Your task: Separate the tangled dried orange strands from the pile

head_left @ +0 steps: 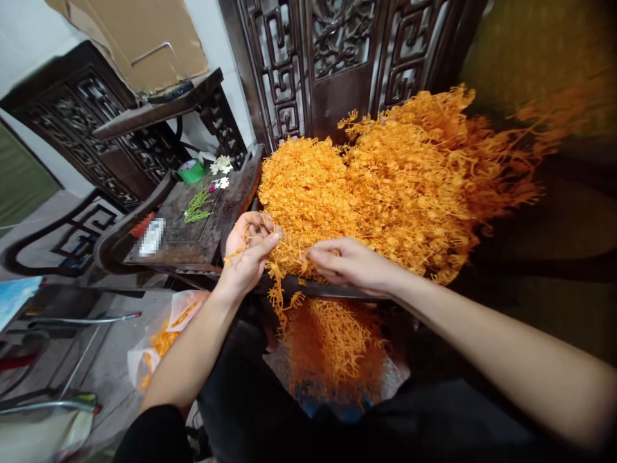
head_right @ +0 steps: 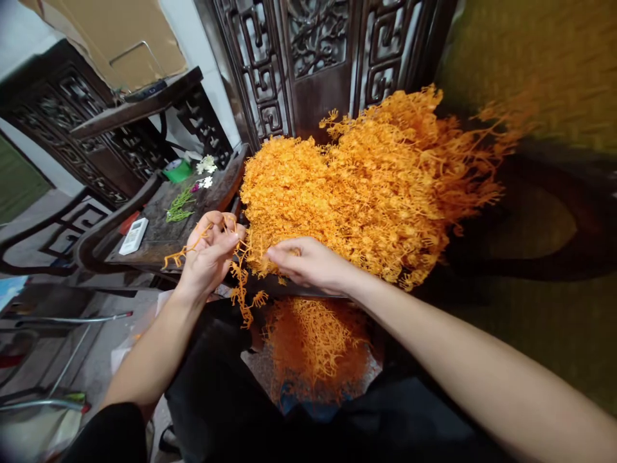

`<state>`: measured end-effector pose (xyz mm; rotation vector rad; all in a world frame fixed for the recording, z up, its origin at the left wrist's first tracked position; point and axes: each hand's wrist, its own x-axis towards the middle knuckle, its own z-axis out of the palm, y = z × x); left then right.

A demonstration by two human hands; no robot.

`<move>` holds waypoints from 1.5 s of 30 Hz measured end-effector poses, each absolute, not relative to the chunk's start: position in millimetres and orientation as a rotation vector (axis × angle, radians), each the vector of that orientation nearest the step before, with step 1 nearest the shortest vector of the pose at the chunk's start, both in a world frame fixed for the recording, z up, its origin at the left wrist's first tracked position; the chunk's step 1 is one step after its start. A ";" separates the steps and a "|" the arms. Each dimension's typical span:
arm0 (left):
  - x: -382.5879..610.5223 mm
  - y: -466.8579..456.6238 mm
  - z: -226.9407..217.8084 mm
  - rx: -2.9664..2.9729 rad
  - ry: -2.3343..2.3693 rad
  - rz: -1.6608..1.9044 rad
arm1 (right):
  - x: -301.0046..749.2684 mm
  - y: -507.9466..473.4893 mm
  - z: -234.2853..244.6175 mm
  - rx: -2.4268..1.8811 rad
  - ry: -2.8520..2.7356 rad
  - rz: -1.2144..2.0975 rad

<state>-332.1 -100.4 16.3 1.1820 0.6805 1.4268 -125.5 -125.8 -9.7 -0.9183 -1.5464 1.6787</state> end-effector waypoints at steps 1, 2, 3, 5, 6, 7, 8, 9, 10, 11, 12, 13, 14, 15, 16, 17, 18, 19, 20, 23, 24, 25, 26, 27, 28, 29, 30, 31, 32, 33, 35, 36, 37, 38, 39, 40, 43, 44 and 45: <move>-327.1 -102.1 16.7 1.184 0.683 1.485 | -127.1 -130.8 -6.6 -0.923 -1.664 1.550; -321.8 -103.2 17.0 1.176 0.682 1.554 | -128.6 -136.7 -3.1 -0.927 -1.752 1.409; -316.7 -103.5 17.3 1.160 0.676 1.623 | -130.2 -143.4 0.5 -0.926 -1.804 1.291; -309.9 -99.4 17.8 1.098 0.660 1.705 | -134.1 -158.5 5.7 -0.905 -1.839 1.236; -309.4 -95.1 18.4 1.055 0.660 1.727 | -136.0 -165.7 6.8 -0.886 -1.854 1.294; -311.1 -89.8 19.3 1.006 0.669 1.761 | -137.7 -171.9 6.7 -0.858 -1.874 1.392; -314.6 -84.2 20.5 0.957 0.688 1.800 | -139.0 -176.4 5.8 -0.827 -1.886 1.514; -319.4 -79.2 21.7 0.919 0.710 1.828 | -139.6 -178.6 4.4 -0.801 -1.883 1.641; -324.5 -75.3 22.9 0.900 0.736 1.834 | -139.2 -178.1 2.9 -0.791 -1.851 1.747; -329.3 -72.9 23.9 0.906 0.764 1.805 | -137.5 -174.9 1.7 -0.805 -1.782 1.811; -333.3 -72.1 24.5 0.935 0.793 1.743 | -134.0 -169.3 1.1 -0.841 -1.683 1.828; -336.6 -72.8 25.0 0.983 0.819 1.658 | -128.7 -161.9 1.3 -0.880 -1.574 1.791; -339.1 -74.4 25.4 1.042 0.842 1.561 | -121.6 -153.9 2.0 -0.915 -1.468 1.726; -341.0 -76.8 25.9 1.106 0.863 1.467 | -113.4 -146.2 3.4 -0.927 -1.372 1.671; -342.4 -79.5 26.7 1.171 0.875 1.383 | -104.7 -139.8 5.1 -0.936 -1.292 1.626; -343.4 -82.4 27.8 1.227 0.889 1.311 | -96.5 -135.3 7.1 -0.943 -1.239 1.597; -343.7 -85.5 29.2 1.282 0.896 1.233 | -89.6 -132.7 9.1 -0.953 -1.219 1.583; -343.3 -88.8 30.9 1.336 0.904 1.146 | -84.3 -131.9 11.0 -0.978 -1.232 1.570; -341.9 -92.4 32.8 1.388 0.913 1.045 | -80.9 -132.4 12.7 -1.020 -1.280 1.546; -332.0 -104.1 38.0 1.516 0.938 0.724 | -79.7 -136.5 16.7 -1.141 -1.534 1.344; -327.6 -107.8 39.2 1.542 0.951 0.642 | -80.8 -137.2 17.8 -1.155 -1.616 1.251; -323.1 -111.0 40.0 1.559 0.965 0.583 | -81.9 -137.3 18.9 -1.155 -1.683 1.166; -319.1 -113.7 40.5 1.568 0.984 0.546 | -82.5 -136.8 19.9 -1.148 -1.730 1.102; -315.8 -115.7 40.6 1.571 1.005 0.525 | -82.6 -135.7 21.0 -1.144 -1.754 1.066; -313.4 -117.1 40.3 1.567 1.027 0.518 | -82.2 -134.3 22.0 -1.151 -1.750 1.051; -311.9 -117.9 39.7 1.554 1.043 0.523 | -81.3 -132.8 22.9 -1.165 -1.723 1.043; -311.1 -118.1 38.8 1.533 1.055 0.543 | -80.5 -131.6 23.5 -1.179 -1.683 1.038; -310.7 -118.0 37.7 1.509 1.063 0.567 | -80.2 -130.7 23.9 -1.192 -1.645 1.035; -310.3 -117.8 36.4 1.485 1.065 0.595 | -80.7 -130.5 23.9 -1.205 -1.621 1.034; -309.7 -117.5 34.9 1.468 1.062 0.626 | -82.5 -130.8 23.6 -1.214 -1.619 1.032; -307.4 -117.4 31.8 1.455 1.059 0.686 | -88.8 -132.5 21.9 -1.218 -1.694 1.049; -305.9 -117.5 30.3 1.455 1.059 0.710 | -92.3 -133.2 20.9 -1.214 -1.749 1.053; -304.6 -117.7 28.9 1.454 1.058 0.723 | -95.0 -133.4 19.9 -1.207 -1.804 1.044; -303.7 -117.8 27.7 1.448 1.060 0.731 | -95.9 -132.6 19.0 -1.203 -1.851 1.017; -303.8 -117.7 26.8 1.432 1.064 0.736 | -94.3 -130.5 18.4 -1.215 -1.873 0.958; -304.8 -117.3 26.2 1.402 1.069 0.743 | -90.0 -127.2 17.8 -1.255 -1.857 0.868; -313.4 -114.2 26.2 1.267 1.109 0.839 | -67.0 -113.5 15.9 -1.467 -1.589 0.597; -316.9 -112.9 26.5 1.230 1.121 0.874 | -60.1 -109.7 14.9 -1.513 -1.490 0.583; -320.0 -111.8 26.5 1.209 1.130 0.889 | -55.9 -107.5 13.6 -1.513 -1.452 0.635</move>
